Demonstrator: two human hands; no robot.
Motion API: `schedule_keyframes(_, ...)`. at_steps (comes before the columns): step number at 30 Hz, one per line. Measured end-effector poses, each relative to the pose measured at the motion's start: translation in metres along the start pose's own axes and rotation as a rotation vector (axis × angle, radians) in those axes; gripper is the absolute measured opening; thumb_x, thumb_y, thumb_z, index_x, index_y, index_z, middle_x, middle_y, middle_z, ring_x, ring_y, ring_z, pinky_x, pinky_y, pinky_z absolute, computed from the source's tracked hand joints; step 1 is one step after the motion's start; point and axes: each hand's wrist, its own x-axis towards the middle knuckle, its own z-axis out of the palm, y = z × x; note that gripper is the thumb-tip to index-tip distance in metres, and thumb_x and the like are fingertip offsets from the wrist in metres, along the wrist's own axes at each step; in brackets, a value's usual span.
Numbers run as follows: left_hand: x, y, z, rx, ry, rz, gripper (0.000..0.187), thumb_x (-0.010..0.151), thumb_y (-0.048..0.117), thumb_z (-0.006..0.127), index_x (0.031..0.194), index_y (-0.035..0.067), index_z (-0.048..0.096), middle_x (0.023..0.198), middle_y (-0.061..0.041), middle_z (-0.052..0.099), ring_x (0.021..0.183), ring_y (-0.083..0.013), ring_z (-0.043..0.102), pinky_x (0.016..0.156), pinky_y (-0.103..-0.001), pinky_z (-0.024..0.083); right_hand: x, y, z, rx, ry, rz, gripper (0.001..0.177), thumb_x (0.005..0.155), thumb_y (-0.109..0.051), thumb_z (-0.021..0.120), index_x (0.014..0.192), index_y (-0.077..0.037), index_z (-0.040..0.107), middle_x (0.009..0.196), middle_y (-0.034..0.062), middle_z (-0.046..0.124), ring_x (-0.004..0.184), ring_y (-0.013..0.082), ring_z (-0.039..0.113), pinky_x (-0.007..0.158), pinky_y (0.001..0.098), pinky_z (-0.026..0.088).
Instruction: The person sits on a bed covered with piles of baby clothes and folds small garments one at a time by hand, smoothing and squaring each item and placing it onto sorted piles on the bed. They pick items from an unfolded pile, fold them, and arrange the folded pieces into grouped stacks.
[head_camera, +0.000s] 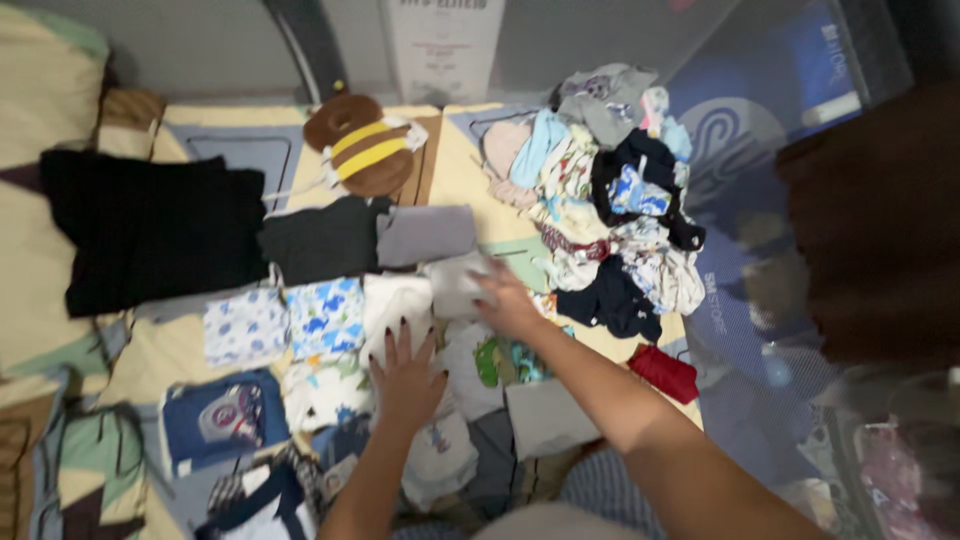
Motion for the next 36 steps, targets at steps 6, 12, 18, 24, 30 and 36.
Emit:
schedule_keyframes(6, 0.052, 0.011, 0.006, -0.044, -0.202, -0.181, 0.090, 0.074, 0.051, 0.079, 0.152, 0.030, 0.041, 0.168, -0.015, 0.010, 0.155, -0.0407, 0.012, 0.116, -0.071, 0.014, 0.006, 0.082, -0.072, -0.272, -0.191, 0.644, 0.069, 0.080, -0.055, 0.072, 0.145, -0.048, 0.048, 0.166, 0.0130, 0.016, 0.152, 0.0450, 0.010, 0.116, 0.0665, 0.022)
schedule_keyframes(12, 0.069, -0.001, 0.005, -0.113, -0.312, -0.236, 0.083, 0.071, 0.054, 0.082, 0.146, 0.033, 0.053, 0.171, -0.013, 0.009, 0.157, -0.0339, 0.012, 0.121, -0.065, 0.011, 0.008, 0.150, -0.065, -0.224, -0.213, 0.682, 0.066, 0.081, -0.050, 0.067, 0.145, -0.043, 0.050, 0.171, 0.0068, 0.012, 0.152, 0.0428, 0.003, 0.112, 0.0753, 0.019)
schedule_keyframes(18, 0.075, -0.009, 0.004, -0.245, -0.225, -0.303, 0.078, 0.068, 0.049, 0.082, 0.141, 0.035, 0.059, 0.165, -0.011, 0.025, 0.151, -0.0291, 0.030, 0.121, -0.051, 0.024, 0.014, 0.130, -0.078, -0.200, -0.241, 0.707, 0.065, 0.086, -0.040, 0.066, 0.146, -0.023, 0.048, 0.163, 0.0027, 0.029, 0.150, 0.0345, 0.014, 0.112, 0.0699, 0.025)
schedule_keyframes(24, 0.065, 0.018, -0.001, -0.239, 0.330, 0.012, 0.042, 0.079, 0.029, 0.077, 0.119, 0.021, 0.075, 0.138, -0.017, 0.062, 0.133, -0.0347, 0.057, 0.113, -0.043, 0.046, 0.012, 0.076, -0.134, 0.656, 0.292, 0.340, 0.039, 0.087, -0.007, 0.066, 0.125, -0.001, 0.067, 0.142, 0.0095, 0.057, 0.133, 0.0220, 0.052, 0.111, 0.0269, 0.038)
schedule_keyframes(30, 0.084, 0.085, -0.051, -0.724, 0.327, 0.250, 0.045, 0.082, 0.011, 0.074, 0.126, 0.011, 0.069, 0.134, -0.015, 0.066, 0.126, -0.0335, 0.061, 0.109, -0.040, 0.046, -0.028, 0.034, -0.218, 1.175, 0.103, 0.175, 0.041, 0.087, 0.006, 0.060, 0.125, 0.004, 0.073, 0.134, 0.0143, 0.065, 0.117, 0.0263, 0.059, 0.103, 0.0371, 0.045)
schedule_keyframes(36, 0.112, 0.121, -0.083, -1.803, -0.241, -0.024, 0.050, 0.091, 0.025, 0.062, 0.138, 0.012, 0.060, 0.132, -0.016, 0.061, 0.119, -0.0304, 0.058, 0.099, -0.042, 0.049, -0.039, -0.001, -0.231, 1.712, -0.265, -0.080, 0.028, 0.090, 0.007, 0.063, 0.116, 0.009, 0.073, 0.128, 0.0155, 0.067, 0.117, 0.0299, 0.067, 0.104, 0.0429, 0.051)
